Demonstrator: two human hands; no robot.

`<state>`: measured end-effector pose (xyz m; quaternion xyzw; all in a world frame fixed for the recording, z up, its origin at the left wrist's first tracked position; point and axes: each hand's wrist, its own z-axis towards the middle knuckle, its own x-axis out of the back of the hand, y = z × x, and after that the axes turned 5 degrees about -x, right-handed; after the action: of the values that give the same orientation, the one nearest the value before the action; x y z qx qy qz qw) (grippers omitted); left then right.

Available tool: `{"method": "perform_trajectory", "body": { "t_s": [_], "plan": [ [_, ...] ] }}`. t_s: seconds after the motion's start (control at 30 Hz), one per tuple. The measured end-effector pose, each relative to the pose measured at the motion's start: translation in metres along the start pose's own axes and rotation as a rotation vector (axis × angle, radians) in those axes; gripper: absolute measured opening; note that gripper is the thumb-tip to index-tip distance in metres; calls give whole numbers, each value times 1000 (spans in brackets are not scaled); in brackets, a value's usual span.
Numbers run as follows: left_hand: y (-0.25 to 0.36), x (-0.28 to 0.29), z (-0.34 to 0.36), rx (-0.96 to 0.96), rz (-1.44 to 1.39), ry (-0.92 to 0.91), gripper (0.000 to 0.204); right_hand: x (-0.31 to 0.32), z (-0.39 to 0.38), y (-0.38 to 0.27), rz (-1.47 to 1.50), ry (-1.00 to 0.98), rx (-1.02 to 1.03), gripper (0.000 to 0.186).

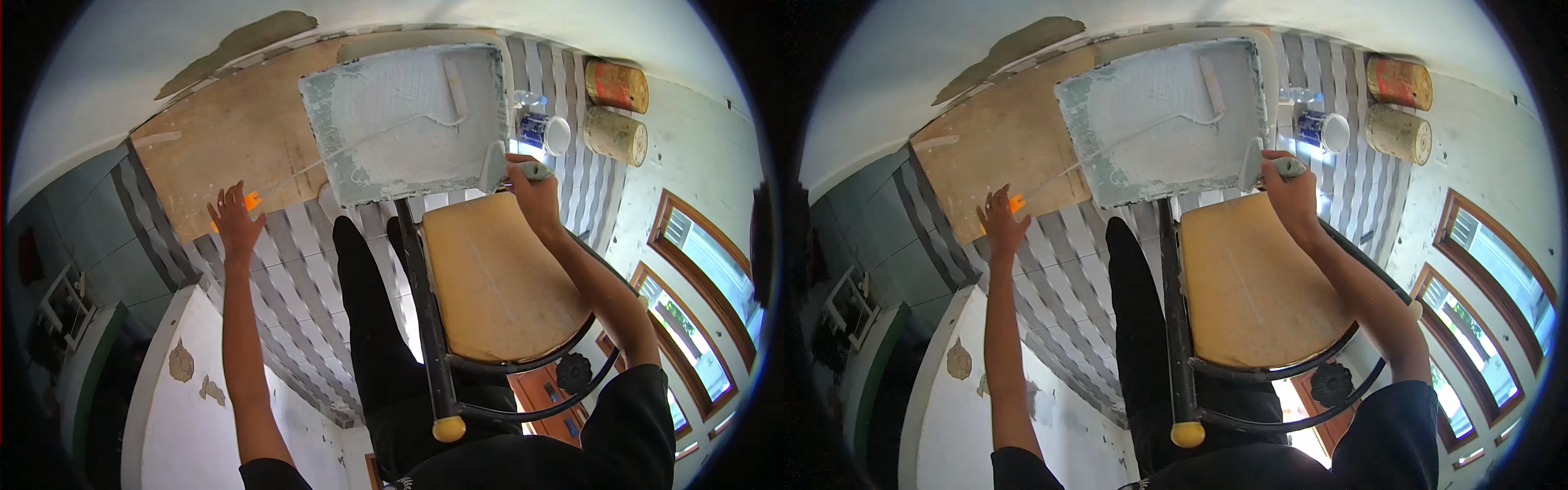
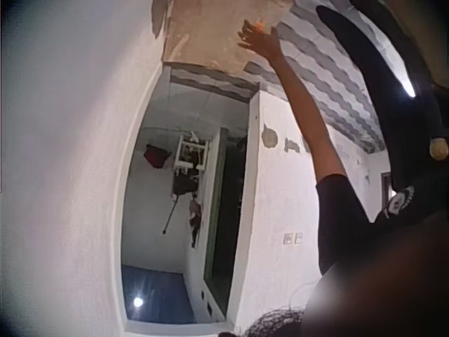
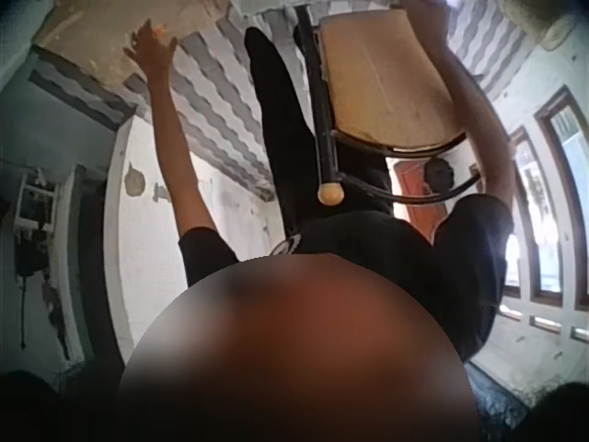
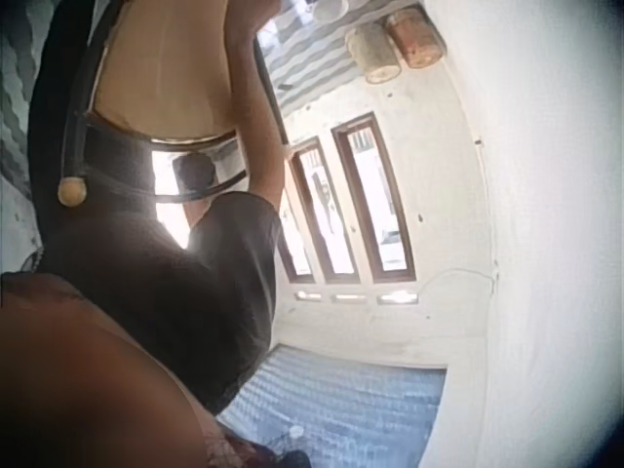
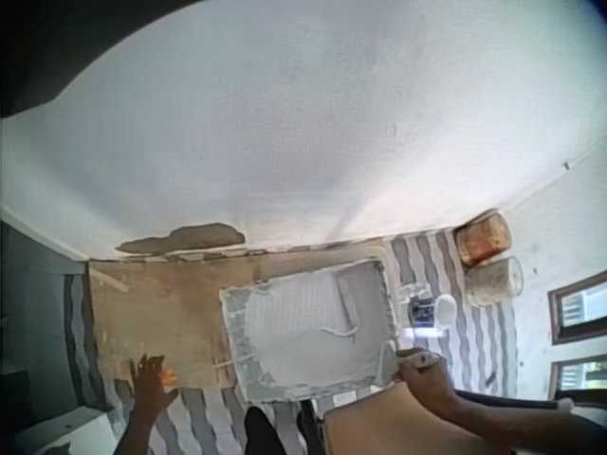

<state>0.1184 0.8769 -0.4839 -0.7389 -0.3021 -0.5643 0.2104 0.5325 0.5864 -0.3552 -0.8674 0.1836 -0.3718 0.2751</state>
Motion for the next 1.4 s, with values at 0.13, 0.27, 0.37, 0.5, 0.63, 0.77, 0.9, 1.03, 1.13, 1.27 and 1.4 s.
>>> {"method": "perform_trajectory", "body": {
  "t_s": [0.13,0.27,0.37,0.5,0.63,0.77,0.9,1.03,1.13,1.27,1.4],
  "plan": [
    [-34,-22,16,-73,-105,-105,43,-13,-5,-14,32,18,11,20],
    [-26,-20,9,-81,-244,-7,26,-5,-1,-16,14,5,-47,20],
    [-33,-18,-10,-88,-235,29,22,-6,2,-25,41,7,-40,21],
    [-41,-8,-49,-42,-140,9,20,-11,10,-49,74,54,66,21],
    [-48,3,-74,-48,-125,6,19,-27,26,-60,-23,40,139,21],
    [-26,12,-76,-37,-151,-35,20,-44,56,-76,-374,173,405,21],
    [-1,22,-63,-59,-181,-39,25,-58,83,-92,-444,258,501,22],
    [19,15,-53,-57,-180,-107,29,-60,95,-97,-467,190,415,22],
    [28,10,-50,-66,-164,-122,30,-72,99,-96,-472,197,397,22],
    [35,-2,-49,-85,-162,-70,30,-84,108,-83,-555,196,570,20],
    [35,-9,-46,-47,-182,-99,32,-70,107,-85,-435,29,423,23]
  ]
}}
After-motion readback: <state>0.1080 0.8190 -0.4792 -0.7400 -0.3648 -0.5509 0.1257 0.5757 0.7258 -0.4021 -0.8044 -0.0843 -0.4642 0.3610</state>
